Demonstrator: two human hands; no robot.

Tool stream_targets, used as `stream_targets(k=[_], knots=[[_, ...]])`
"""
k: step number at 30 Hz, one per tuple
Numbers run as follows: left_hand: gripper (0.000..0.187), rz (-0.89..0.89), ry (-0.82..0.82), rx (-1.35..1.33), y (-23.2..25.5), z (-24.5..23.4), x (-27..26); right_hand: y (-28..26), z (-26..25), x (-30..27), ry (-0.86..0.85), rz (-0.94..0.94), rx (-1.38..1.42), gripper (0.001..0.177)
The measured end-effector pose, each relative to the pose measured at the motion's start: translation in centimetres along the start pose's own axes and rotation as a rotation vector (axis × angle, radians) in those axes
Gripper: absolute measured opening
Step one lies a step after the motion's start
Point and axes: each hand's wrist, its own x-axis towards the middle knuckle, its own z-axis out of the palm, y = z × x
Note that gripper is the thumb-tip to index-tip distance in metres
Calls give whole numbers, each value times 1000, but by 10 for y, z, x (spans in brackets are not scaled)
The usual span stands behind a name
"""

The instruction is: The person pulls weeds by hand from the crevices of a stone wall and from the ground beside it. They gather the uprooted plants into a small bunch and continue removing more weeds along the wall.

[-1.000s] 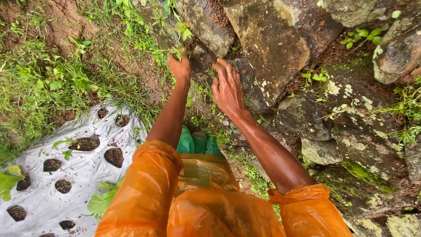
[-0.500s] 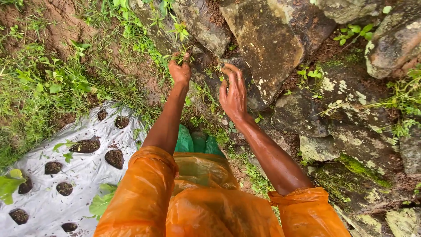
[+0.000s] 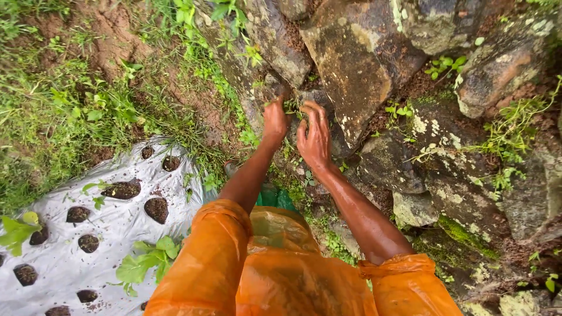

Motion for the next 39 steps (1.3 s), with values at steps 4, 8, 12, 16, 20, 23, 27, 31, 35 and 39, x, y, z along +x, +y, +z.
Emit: stream_targets(k=[4,8,12,16,20,23,27,31,35,39], knots=[[50,56,-43,51,-47,13,2,-30,-23,-5,-44,9,51,31],[51,34,-109,-229,-27,-71,-72,-56,-35,-20,-96,56,134,28],[44,-44,-72,-491,15,-193,-185,-79,-30,-46,-176,58,222,29],[41,-187,-108,-769,18,-242,-257,-160,-64,-54,-433,142,458,33],[69,-457,-134,-1064,84,-358,-333,-224,-68,-63,-673,134,497,37],[78,-373,-65,-865,13,-299,-332,-255,-76,-73,-813,92,555,34],[78,-311,-6,-944,25,-334,-361,-290,-99,-74,-888,143,572,43],[84,-283,45,-1012,26,-333,-370,-294,-111,-84,-905,248,671,66],[84,-319,38,-1083,60,-358,-393,-316,-148,-92,-887,317,715,80],[105,-333,29,-1346,58,-340,-383,-328,-164,-95,-887,445,662,80]])
